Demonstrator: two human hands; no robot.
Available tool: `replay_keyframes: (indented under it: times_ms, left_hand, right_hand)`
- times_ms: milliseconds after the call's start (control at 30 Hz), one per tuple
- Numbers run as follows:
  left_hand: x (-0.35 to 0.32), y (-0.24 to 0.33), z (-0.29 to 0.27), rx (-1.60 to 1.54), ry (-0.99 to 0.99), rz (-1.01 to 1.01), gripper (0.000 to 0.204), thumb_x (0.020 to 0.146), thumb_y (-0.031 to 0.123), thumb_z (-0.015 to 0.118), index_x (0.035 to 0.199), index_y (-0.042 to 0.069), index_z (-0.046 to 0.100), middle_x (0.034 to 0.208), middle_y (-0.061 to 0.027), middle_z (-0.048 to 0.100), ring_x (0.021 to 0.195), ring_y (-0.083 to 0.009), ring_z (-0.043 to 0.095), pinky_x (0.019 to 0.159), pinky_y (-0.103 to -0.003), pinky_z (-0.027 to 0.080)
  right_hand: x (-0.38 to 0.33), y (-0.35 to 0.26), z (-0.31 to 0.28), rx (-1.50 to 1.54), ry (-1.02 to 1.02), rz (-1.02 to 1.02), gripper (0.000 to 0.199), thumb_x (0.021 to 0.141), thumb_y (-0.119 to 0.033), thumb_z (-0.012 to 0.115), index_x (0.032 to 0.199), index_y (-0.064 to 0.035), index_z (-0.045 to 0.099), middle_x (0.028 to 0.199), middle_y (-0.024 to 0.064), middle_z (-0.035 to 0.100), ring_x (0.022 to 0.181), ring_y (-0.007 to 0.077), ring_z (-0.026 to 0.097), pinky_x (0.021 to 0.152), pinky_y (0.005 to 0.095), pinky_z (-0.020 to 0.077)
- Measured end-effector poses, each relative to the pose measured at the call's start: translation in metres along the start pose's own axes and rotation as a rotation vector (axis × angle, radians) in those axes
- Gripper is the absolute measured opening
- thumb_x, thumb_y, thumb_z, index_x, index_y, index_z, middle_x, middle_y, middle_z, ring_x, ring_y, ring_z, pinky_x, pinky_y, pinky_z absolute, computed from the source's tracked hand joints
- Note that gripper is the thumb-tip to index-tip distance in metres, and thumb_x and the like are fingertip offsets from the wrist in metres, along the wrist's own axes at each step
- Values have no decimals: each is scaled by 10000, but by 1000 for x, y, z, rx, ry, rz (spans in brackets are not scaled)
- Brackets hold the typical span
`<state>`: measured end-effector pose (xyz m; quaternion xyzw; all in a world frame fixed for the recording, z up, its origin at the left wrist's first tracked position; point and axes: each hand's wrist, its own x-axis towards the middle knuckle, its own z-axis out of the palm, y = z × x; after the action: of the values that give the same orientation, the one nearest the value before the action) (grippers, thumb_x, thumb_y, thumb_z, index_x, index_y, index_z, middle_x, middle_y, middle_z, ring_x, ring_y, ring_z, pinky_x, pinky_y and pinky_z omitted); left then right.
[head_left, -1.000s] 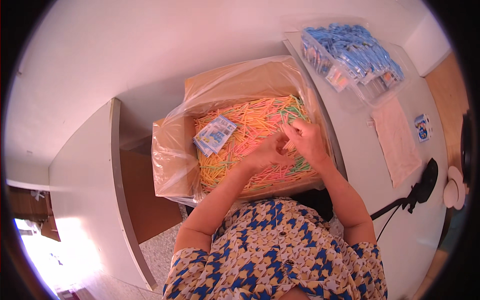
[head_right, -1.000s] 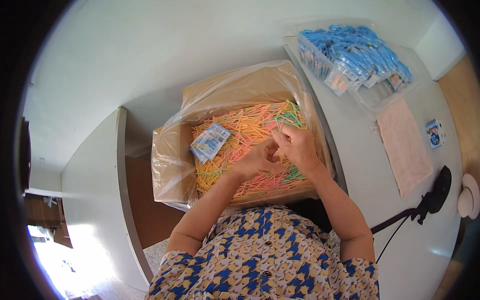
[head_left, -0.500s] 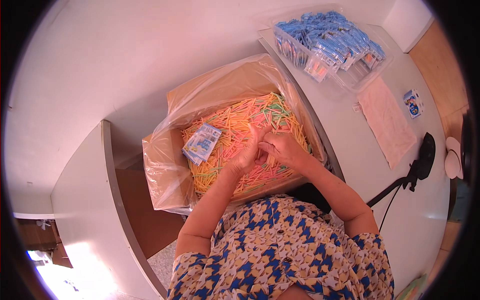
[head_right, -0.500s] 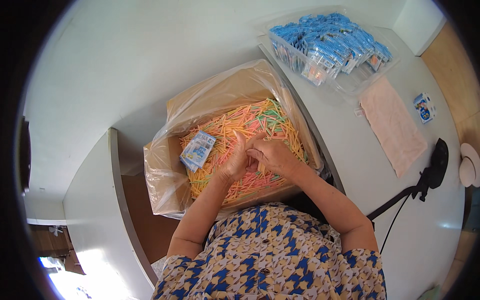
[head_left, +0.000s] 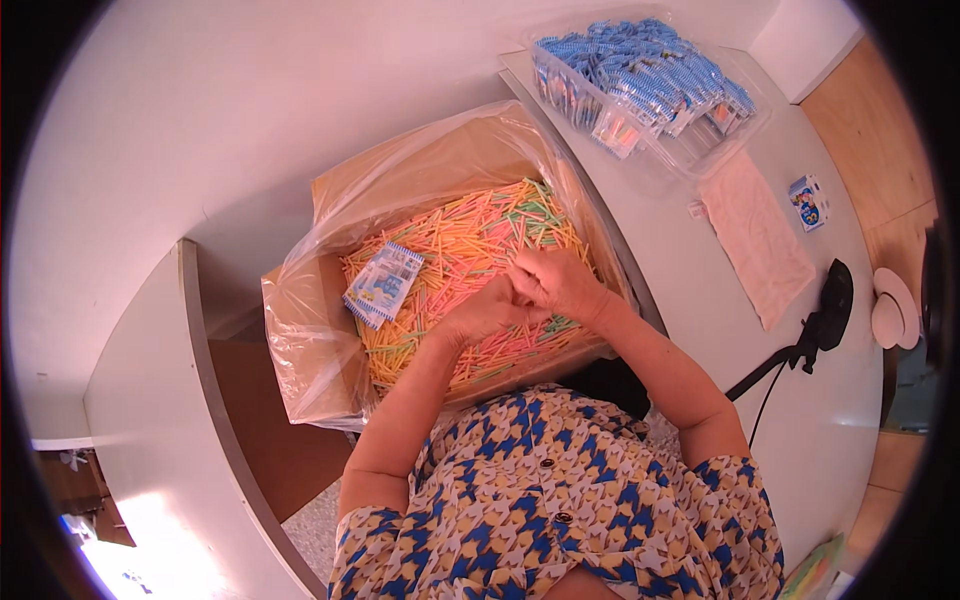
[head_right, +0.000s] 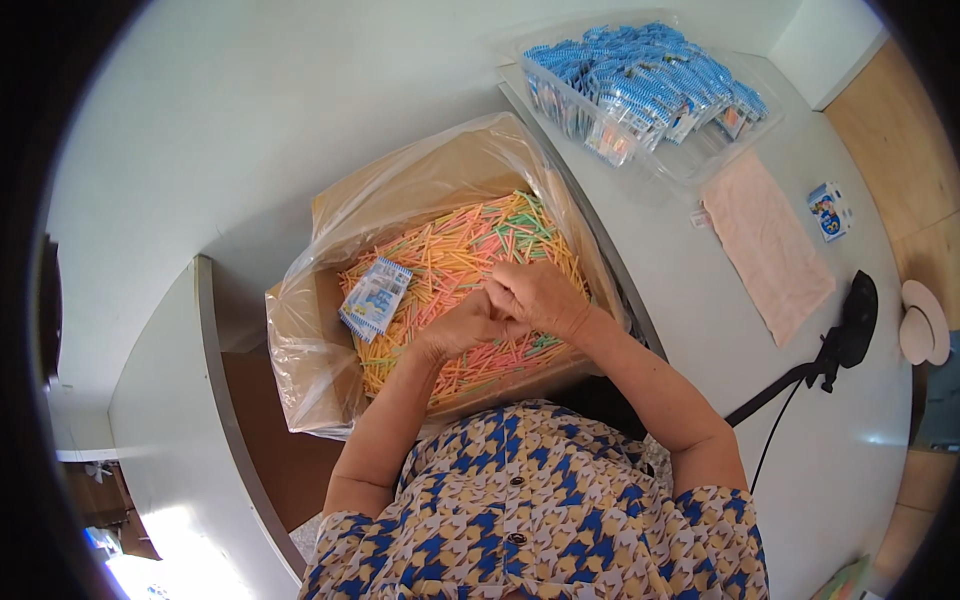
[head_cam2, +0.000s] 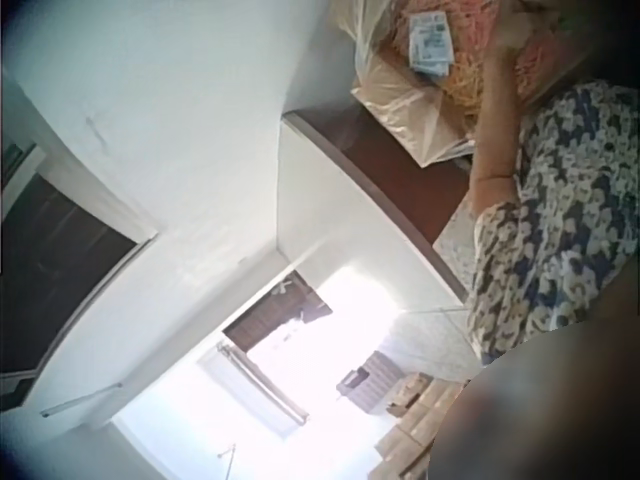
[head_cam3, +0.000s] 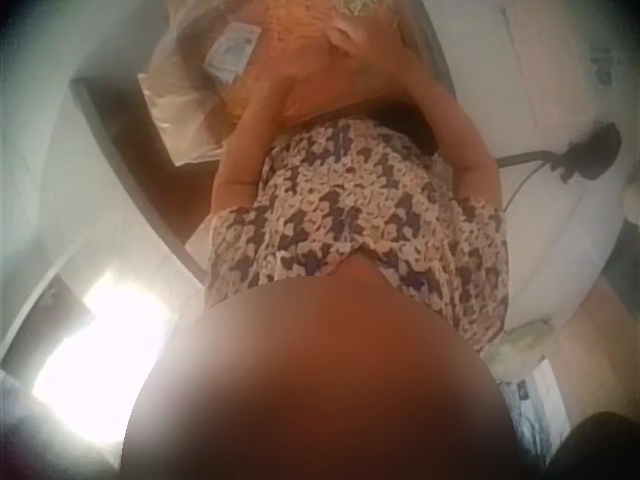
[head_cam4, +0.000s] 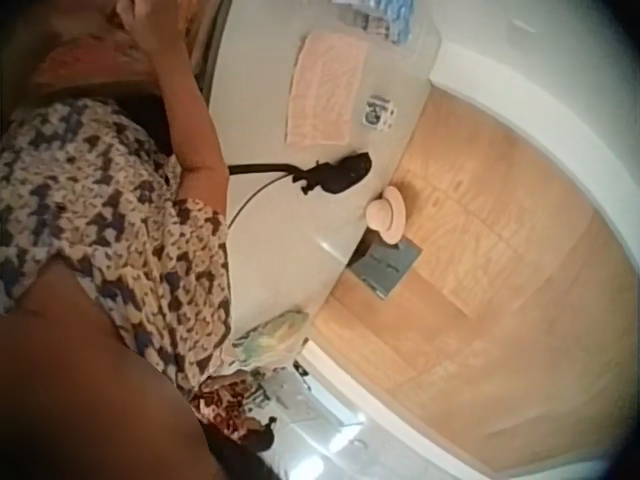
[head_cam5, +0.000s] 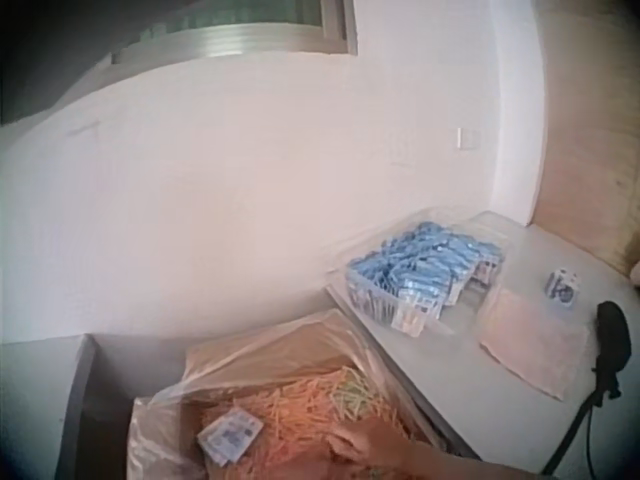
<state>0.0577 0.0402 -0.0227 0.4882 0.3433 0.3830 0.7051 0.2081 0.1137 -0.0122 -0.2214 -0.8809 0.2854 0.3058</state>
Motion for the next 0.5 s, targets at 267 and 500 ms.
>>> replay_keyframes:
  times_ms: [267, 500]
  left_hand:
    - [5, -8, -10, 260, 297, 50, 281, 808, 43, 651, 1075, -24, 596, 954, -37, 651, 950, -120, 563, 795, -297, 475]
    - [-51, 26, -27, 1318, 813, 255, 425, 692, 196, 801, 1034, 32, 609, 927, -104, 634, 900, -277, 594, 792, -389, 462]
  right_hand:
    - [12, -13, 13, -82, 105, 47, 268, 896, -226, 625, 739, -58, 487, 610, 122, 566, 541, 292, 589, 476, 376, 450]
    - [2, -2, 0, 295, 210, 256, 256, 851, -61, 661, 706, -24, 453, 583, 64, 403, 533, 90, 410, 488, 272, 360]
